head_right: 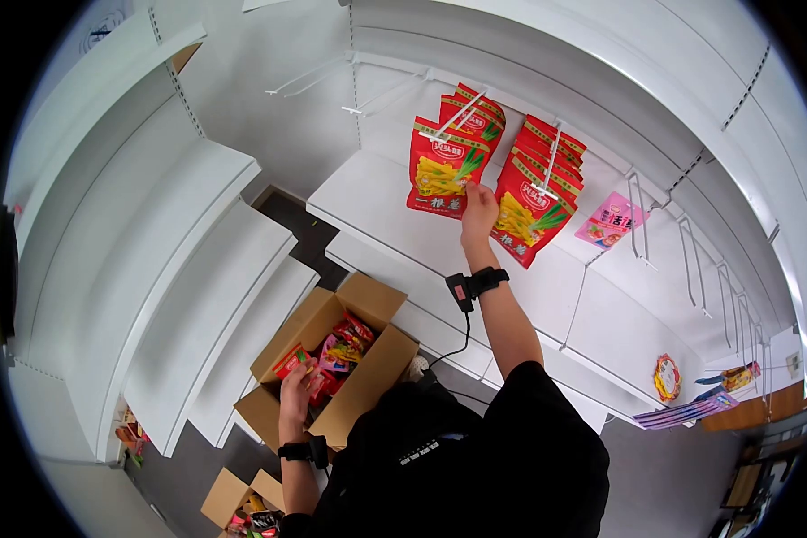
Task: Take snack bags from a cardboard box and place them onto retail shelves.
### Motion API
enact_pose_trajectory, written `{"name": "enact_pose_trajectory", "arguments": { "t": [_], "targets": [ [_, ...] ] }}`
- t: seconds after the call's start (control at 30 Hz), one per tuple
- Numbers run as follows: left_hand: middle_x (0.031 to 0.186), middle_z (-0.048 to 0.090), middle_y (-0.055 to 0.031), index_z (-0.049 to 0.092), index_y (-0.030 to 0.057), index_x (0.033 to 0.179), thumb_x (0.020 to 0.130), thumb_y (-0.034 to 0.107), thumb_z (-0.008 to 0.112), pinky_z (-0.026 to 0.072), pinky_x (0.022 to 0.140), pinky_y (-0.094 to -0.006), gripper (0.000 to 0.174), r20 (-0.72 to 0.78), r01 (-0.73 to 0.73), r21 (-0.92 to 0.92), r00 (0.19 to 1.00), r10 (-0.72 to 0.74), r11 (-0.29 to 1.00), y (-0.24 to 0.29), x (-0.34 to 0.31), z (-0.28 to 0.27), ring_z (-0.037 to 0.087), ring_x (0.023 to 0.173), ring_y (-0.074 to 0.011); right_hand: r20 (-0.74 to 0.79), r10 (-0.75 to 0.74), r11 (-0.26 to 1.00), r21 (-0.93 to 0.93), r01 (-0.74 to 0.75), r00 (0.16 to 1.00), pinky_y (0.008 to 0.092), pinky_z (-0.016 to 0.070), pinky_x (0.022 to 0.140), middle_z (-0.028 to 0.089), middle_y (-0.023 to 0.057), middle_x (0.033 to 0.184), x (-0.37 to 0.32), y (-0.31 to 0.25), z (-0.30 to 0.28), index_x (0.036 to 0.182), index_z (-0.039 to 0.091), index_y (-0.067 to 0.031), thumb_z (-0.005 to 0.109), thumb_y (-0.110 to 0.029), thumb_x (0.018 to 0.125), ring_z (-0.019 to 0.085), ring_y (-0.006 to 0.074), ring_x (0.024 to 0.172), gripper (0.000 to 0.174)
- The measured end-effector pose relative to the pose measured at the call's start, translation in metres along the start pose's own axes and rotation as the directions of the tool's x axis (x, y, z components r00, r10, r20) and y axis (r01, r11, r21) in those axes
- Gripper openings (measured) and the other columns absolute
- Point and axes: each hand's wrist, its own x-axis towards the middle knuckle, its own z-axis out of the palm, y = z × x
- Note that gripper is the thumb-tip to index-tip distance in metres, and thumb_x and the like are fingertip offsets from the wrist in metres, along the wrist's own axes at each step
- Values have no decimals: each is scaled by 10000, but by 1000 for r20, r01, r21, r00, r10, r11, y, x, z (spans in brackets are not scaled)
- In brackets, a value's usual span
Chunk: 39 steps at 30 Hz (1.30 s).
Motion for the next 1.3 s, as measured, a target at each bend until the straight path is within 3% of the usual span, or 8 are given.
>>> {"name": "enact_pose_trajectory", "arguments": {
  "t": [0.33, 0.47, 0.63, 0.93, 1.03, 1.17, 1.27, 1.3],
  "targets": [
    [1214, 553, -105, 522, -15, 1193, 872, 250, 547, 441, 892, -350, 417, -26, 9, -2, 1000, -9, 1000, -8, 6, -4, 547, 1069, -220, -100, -110, 994, 0, 111, 989, 235, 412, 698, 607, 26, 803, 63, 26, 8, 862, 584, 8, 595, -167, 872, 517, 105, 730, 176],
    [1174, 589, -71, 542, 7, 1188, 878, 229, 545, 447, 867, -296, 381, -30, 26, -21, 999, -26, 999, -5, 7, -2, 569, 1030, -164, -127, -97, 995, -43, 92, 987, 244, 409, 713, 602, 25, 819, 75, 29, 10, 865, 592, 1, 602, -181, 870, 513, 111, 751, 183],
    [1203, 566, -90, 531, 0, 1195, 876, 254, 544, 440, 884, -329, 407, -26, 16, 1, 1000, -16, 1000, 1, 7, 0, 550, 1061, -191, -136, -53, 995, -86, 42, 989, 241, 405, 767, 602, 21, 875, 82, 38, 11, 904, 606, -9, 601, -207, 877, 516, 113, 813, 200],
    [1180, 581, -90, 532, 0, 1197, 874, 253, 556, 442, 898, -322, 411, -34, 21, -32, 999, -22, 999, 3, 1, -12, 558, 1049, -180, -55, 17, 984, -177, -27, 998, 302, 425, 845, 620, 136, 1025, 47, 39, 13, 1043, 560, 68, 561, -274, 884, 571, 215, 914, 377],
    [1152, 599, -87, 536, -1, 1194, 869, 244, 570, 452, 892, -311, 408, -44, 10, -55, 999, -12, 998, 2, -3, -15, 573, 1030, -168, -37, 82, 940, -330, -90, 996, 298, 403, 846, 607, 95, 1036, 49, 75, -3, 1061, 576, 43, 573, -338, 871, 530, 188, 942, 426],
    [1149, 600, -85, 535, -2, 1188, 872, 244, 566, 455, 888, -309, 402, -55, 16, -61, 998, -19, 998, -2, -6, -22, 575, 1025, -169, -250, 122, 861, -454, -228, 960, 322, 415, 807, 596, 104, 1006, 38, 132, -16, 999, 591, 18, 605, -427, 821, 523, 206, 906, 479],
    [1156, 598, -79, 541, 3, 1179, 873, 241, 561, 452, 884, -309, 388, -60, 26, -94, 998, -32, 995, -13, -4, -37, 572, 1026, -170, -149, 471, 777, -396, -489, 870, 360, 404, 838, 605, 99, 981, 21, 142, -24, 1016, 595, -5, 598, -427, 827, 524, 213, 890, 462],
    [1158, 598, -76, 544, 6, 1176, 875, 238, 556, 449, 884, -309, 380, -65, 20, -95, 998, -26, 995, -13, -5, -39, 572, 1023, -170, -81, 534, 789, -312, -530, 842, 414, 374, 927, 559, 133, 1157, 19, 160, -31, 1172, 526, -10, 600, -415, 830, 515, 242, 1046, 536]
  ]
}}
